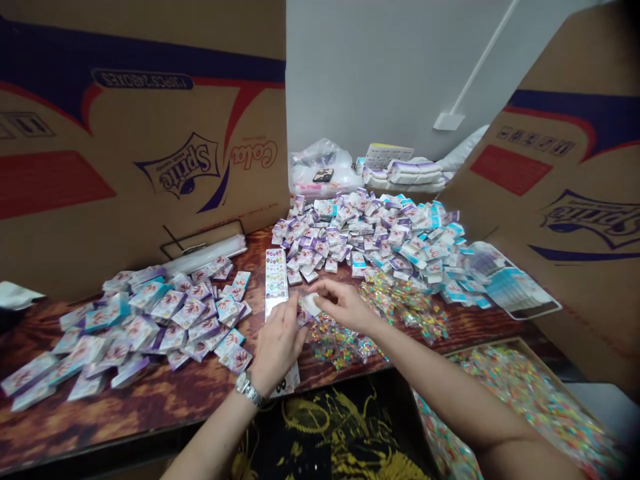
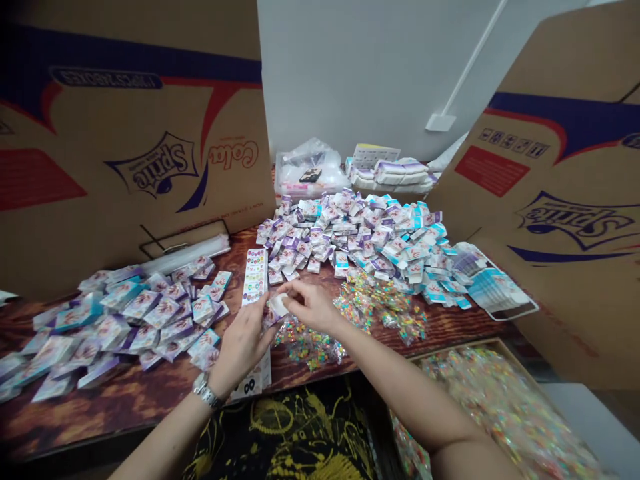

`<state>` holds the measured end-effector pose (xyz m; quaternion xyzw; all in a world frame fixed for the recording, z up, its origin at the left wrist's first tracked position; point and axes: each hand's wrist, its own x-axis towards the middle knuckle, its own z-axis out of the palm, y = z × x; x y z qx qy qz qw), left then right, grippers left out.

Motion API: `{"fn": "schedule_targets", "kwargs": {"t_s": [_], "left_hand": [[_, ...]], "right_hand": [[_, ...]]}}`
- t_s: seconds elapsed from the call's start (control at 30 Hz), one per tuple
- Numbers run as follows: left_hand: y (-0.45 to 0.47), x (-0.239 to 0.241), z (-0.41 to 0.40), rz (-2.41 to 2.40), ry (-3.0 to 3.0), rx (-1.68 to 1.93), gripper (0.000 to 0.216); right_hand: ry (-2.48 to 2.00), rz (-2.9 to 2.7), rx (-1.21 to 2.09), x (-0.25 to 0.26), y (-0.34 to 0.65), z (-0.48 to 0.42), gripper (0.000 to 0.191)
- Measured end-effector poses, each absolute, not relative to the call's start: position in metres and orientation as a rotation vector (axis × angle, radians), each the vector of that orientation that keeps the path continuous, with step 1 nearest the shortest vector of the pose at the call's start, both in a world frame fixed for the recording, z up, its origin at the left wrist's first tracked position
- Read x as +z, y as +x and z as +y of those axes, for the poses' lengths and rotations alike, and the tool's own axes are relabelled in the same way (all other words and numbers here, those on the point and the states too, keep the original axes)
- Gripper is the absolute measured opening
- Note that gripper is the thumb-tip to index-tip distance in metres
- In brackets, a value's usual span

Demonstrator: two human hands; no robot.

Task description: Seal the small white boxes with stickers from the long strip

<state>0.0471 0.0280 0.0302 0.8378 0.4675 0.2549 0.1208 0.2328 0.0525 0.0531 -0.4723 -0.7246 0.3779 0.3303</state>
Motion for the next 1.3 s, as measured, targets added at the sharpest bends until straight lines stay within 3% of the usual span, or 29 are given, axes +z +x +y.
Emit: {"fn": "schedule_targets", "kwargs": {"t_s": [0.5,0.77,0.93,1.13,1.3], "left_hand": [[0.000,0.011,0.006,1.510,2.165,0.878,0.043],[-0.040,0.003,0.019,1.696,2.090,0.869,0.052],[-0.051,-0.005,-0.002,1.674,1.867,0.829,0.051],[-0.068,-0.020,-0.032,1.719,1.822,0.738,0.051],[-0.088,-0.032,-0.052,1.718,2.025,0.513,0.046]], "right_hand": [[-1.760,-2.099,0.442,-0.019,0.247,0.136,0.021],[-1.532,-2.374,0.460,-0.010,0.241,0.128,0.019],[-1.277,-2.439,0.492,0.001,0.216,0.123,0.033],[-1.116,-2.691,0.360,-0.008,0.177,0.122,0.076],[-1.175,-2.765,0.429,-0.019,0.176,0.124,0.081]]}}
